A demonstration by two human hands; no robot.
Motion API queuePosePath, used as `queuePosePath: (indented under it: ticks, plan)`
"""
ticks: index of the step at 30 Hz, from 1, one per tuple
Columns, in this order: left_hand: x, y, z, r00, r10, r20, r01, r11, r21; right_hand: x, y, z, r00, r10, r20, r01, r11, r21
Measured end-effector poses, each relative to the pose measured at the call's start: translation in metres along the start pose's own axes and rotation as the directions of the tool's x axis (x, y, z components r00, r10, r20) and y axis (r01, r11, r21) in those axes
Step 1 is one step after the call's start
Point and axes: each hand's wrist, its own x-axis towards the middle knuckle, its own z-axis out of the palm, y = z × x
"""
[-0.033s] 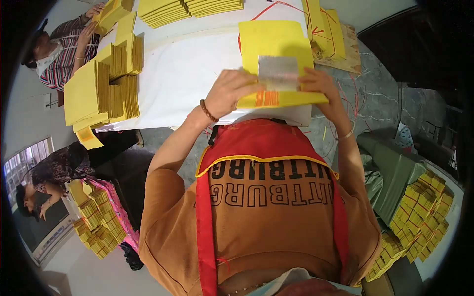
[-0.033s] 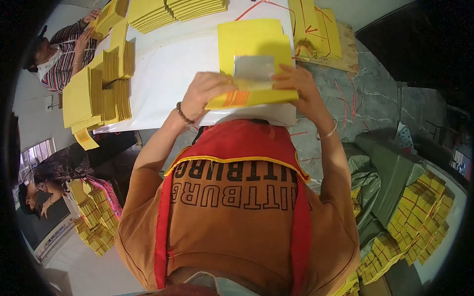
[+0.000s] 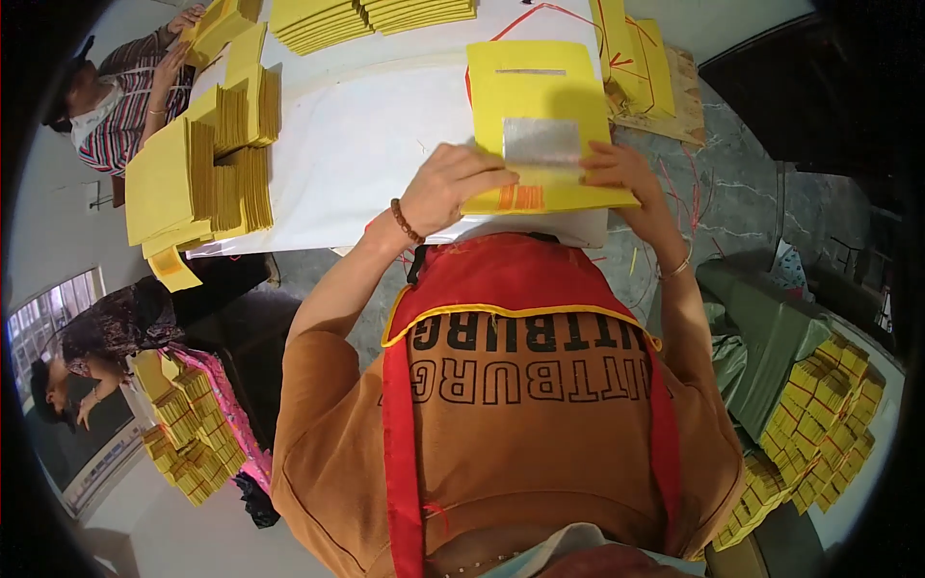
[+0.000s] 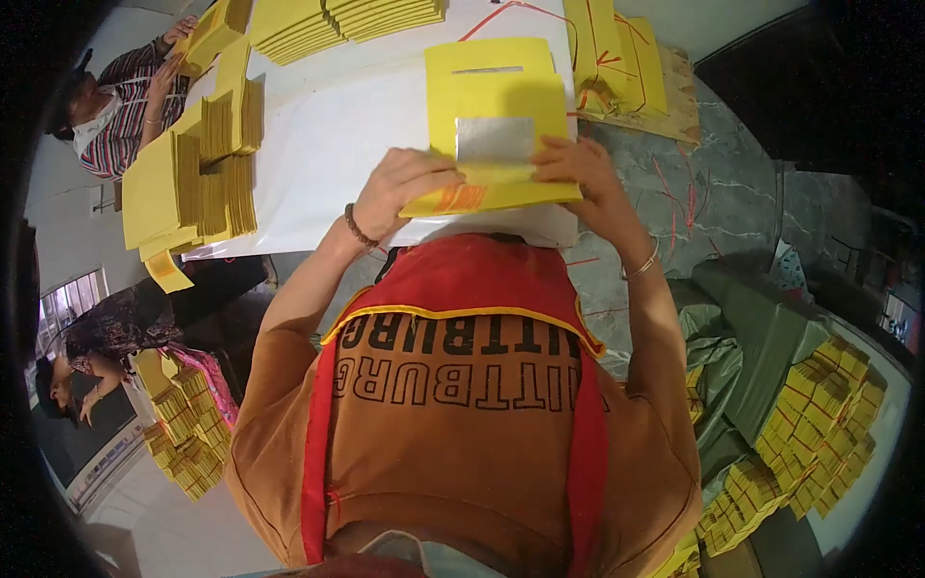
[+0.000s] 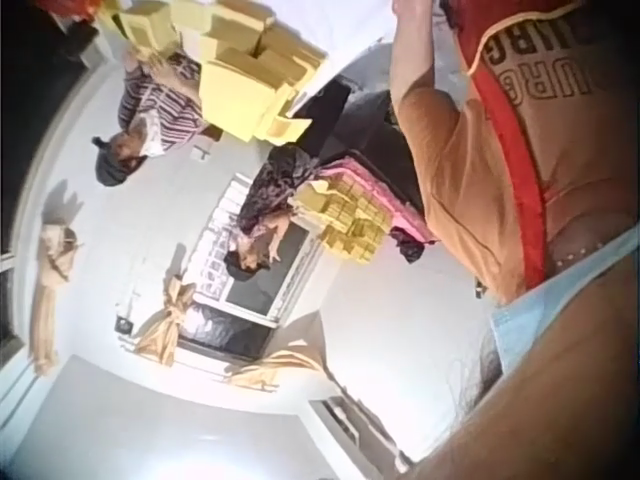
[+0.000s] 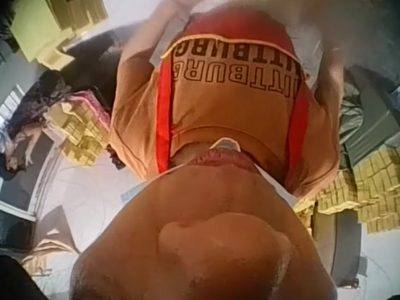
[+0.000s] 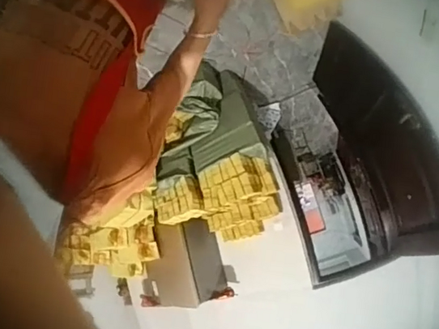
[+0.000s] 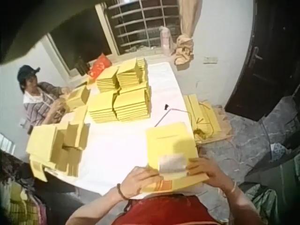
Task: Folding and stacking joss paper sheets on a table.
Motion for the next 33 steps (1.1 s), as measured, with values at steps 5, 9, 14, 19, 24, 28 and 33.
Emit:
queuePosePath:
  ticks: [5, 9, 14, 19, 24, 28, 33]
  plan:
    - [0.001, 0.009, 0.006, 0.892, -0.435, 0.123, 0.451, 0.87, -0.199, -0.006, -0.001, 0.015, 0.934, 0.351, 0.072, -0.357, 0.928, 0.108]
    - [0.013, 0.003, 0.02, 0.717, -0.688, 0.11, 0.64, 0.588, -0.494, 0.014, -0.008, 0.027, 0.824, 0.564, -0.049, -0.517, 0.785, 0.342]
    - [0.024, -0.011, 0.025, 0.687, -0.725, 0.046, 0.691, 0.633, -0.349, 0.028, 0.006, 0.033, 0.807, 0.524, -0.273, -0.437, 0.84, 0.32]
    - [0.021, -0.034, 0.037, 0.647, -0.761, 0.041, 0.704, 0.576, -0.417, 0.034, -0.005, 0.036, 0.8, 0.473, -0.37, -0.356, 0.87, 0.341]
    - [0.027, -0.033, 0.036, 0.611, -0.786, 0.091, 0.717, 0.5, -0.485, 0.033, 0.012, 0.035, 0.783, 0.566, -0.258, -0.468, 0.809, 0.355]
    - [0.03, -0.03, 0.032, 0.568, -0.813, 0.127, 0.708, 0.404, -0.579, 0.038, 0.011, 0.038, 0.753, 0.597, -0.275, -0.474, 0.783, 0.403]
    - [0.033, -0.029, 0.025, 0.528, -0.82, 0.222, 0.724, 0.298, -0.622, 0.04, 0.013, 0.04, 0.741, 0.592, -0.316, -0.52, 0.804, 0.288]
